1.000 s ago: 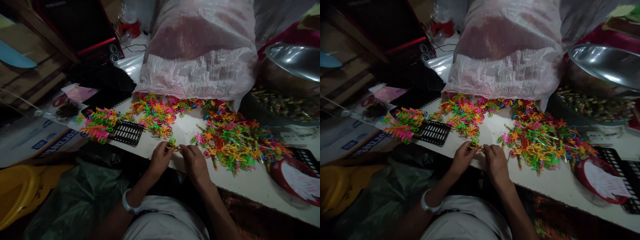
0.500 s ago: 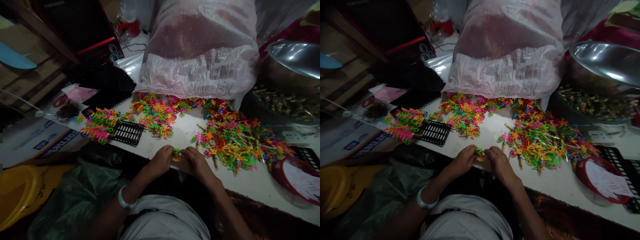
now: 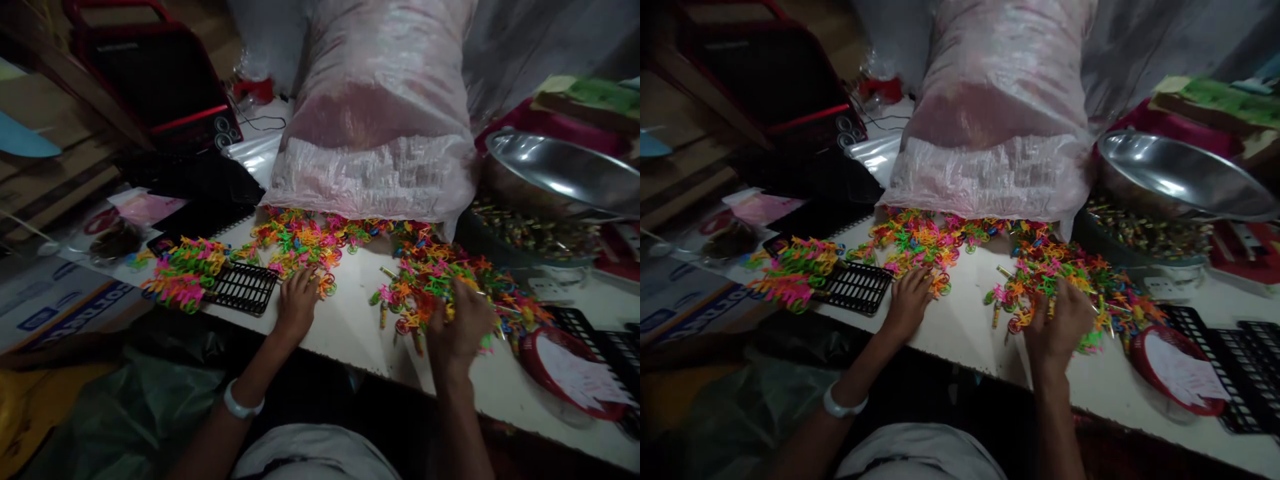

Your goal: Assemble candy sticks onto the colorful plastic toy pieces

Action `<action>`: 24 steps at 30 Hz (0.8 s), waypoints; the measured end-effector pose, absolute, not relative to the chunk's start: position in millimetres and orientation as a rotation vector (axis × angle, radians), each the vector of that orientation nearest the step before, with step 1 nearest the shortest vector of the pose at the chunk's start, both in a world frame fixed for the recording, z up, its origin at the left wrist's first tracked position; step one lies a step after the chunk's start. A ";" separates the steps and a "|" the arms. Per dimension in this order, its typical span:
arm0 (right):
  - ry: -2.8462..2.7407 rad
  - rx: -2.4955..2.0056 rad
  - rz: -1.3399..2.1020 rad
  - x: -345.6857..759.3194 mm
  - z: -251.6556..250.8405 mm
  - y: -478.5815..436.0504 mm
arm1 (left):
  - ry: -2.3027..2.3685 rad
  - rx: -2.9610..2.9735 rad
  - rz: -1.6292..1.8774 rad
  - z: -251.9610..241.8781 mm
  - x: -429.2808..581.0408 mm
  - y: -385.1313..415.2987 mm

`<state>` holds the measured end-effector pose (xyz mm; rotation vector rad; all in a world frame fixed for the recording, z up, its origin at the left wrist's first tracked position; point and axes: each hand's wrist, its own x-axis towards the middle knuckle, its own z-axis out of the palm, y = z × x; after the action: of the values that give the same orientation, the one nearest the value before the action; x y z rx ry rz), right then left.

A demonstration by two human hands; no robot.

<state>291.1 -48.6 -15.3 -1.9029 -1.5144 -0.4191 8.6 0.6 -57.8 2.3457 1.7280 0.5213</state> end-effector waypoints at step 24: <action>-2.122 -2.226 0.165 252.9 -21.0 130.4 | 1.825 2.478 0.790 -109.5 10.5 -10.7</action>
<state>252.9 130.4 -21.0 -2.2261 -2.1223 0.1653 10.5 -10.7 -109.5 2.4777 1.8252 0.7896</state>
